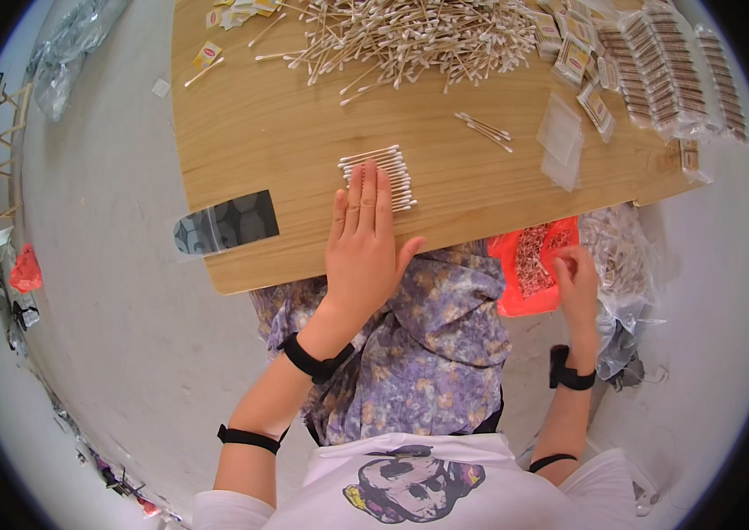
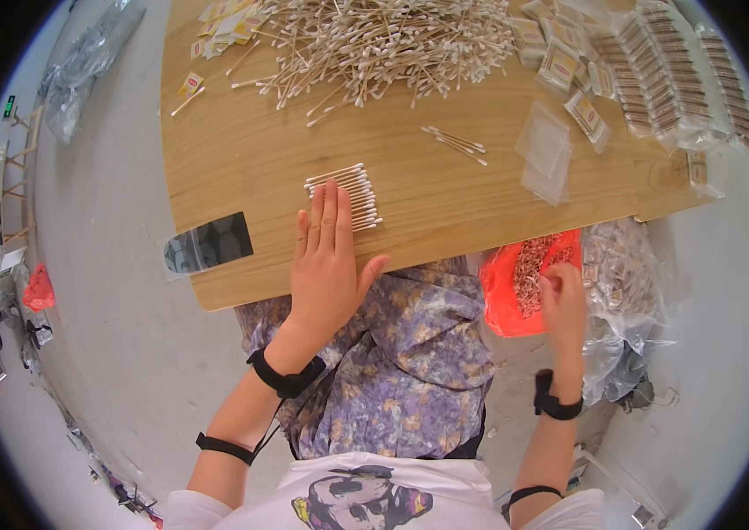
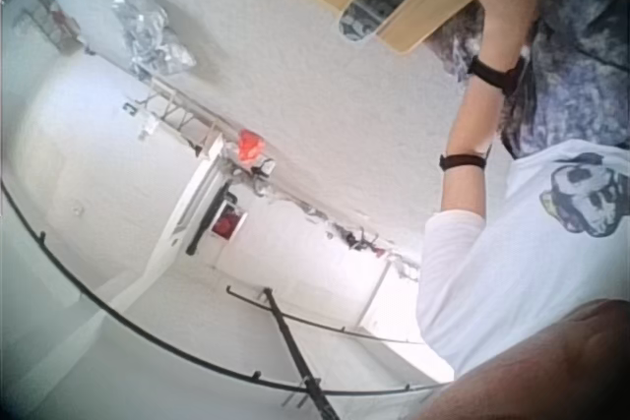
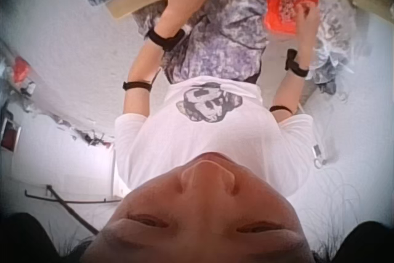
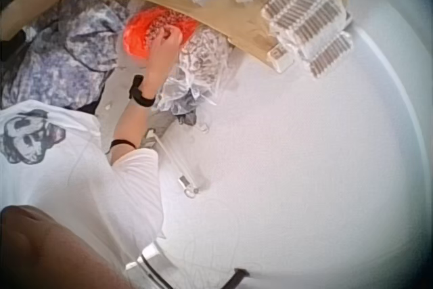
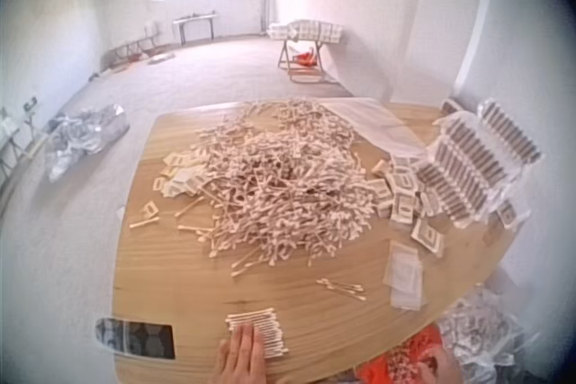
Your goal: Organize cotton swabs into neat rows and place them into a small plastic package.
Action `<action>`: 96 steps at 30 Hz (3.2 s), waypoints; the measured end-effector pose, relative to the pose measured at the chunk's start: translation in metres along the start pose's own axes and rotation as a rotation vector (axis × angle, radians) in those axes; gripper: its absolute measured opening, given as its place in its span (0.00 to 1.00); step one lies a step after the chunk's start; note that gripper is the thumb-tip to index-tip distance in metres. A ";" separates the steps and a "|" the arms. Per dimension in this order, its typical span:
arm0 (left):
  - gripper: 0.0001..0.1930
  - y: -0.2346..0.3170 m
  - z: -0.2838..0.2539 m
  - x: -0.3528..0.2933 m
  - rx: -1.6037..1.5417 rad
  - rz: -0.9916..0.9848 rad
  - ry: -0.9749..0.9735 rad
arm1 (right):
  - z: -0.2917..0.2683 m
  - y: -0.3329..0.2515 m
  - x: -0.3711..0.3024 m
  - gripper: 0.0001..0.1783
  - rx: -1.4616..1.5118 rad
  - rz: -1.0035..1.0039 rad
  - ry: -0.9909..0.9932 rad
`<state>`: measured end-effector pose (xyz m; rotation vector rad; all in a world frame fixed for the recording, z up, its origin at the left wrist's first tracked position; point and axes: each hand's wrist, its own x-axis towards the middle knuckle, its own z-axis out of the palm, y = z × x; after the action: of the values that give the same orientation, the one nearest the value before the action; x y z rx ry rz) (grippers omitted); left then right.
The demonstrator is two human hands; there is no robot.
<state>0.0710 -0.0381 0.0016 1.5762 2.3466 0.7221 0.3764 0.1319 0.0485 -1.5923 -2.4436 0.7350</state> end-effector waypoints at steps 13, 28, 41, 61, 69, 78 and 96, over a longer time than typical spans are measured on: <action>0.53 0.007 0.010 0.001 0.073 -0.063 -0.042 | 0.100 -0.202 0.095 0.04 0.082 -0.596 -0.155; 0.53 0.006 0.011 0.000 0.044 -0.049 -0.047 | 0.106 -0.204 0.117 0.03 -0.058 -0.607 -0.264; 0.54 0.007 0.015 0.000 0.081 -0.052 -0.008 | 0.104 -0.199 0.124 0.04 -0.104 -0.622 -0.312; 0.43 0.003 -0.010 -0.037 -0.028 0.005 -0.056 | 0.106 -0.201 0.104 0.02 0.116 -0.678 -0.090; 0.41 0.004 -0.024 -0.046 -0.187 0.033 -0.038 | 0.120 -0.205 0.106 0.03 -0.029 -0.742 -0.087; 0.33 -0.033 -0.036 0.013 -0.273 -0.013 0.176 | 0.055 -0.173 0.099 0.03 0.106 -0.469 0.006; 0.30 -0.036 -0.023 0.005 -1.012 -0.259 0.282 | 0.008 -0.024 0.012 0.18 0.317 0.061 0.154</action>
<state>0.0301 -0.0506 0.0033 0.7374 1.7390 1.7556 0.3489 0.1327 0.0509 -1.5412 -2.0594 0.9186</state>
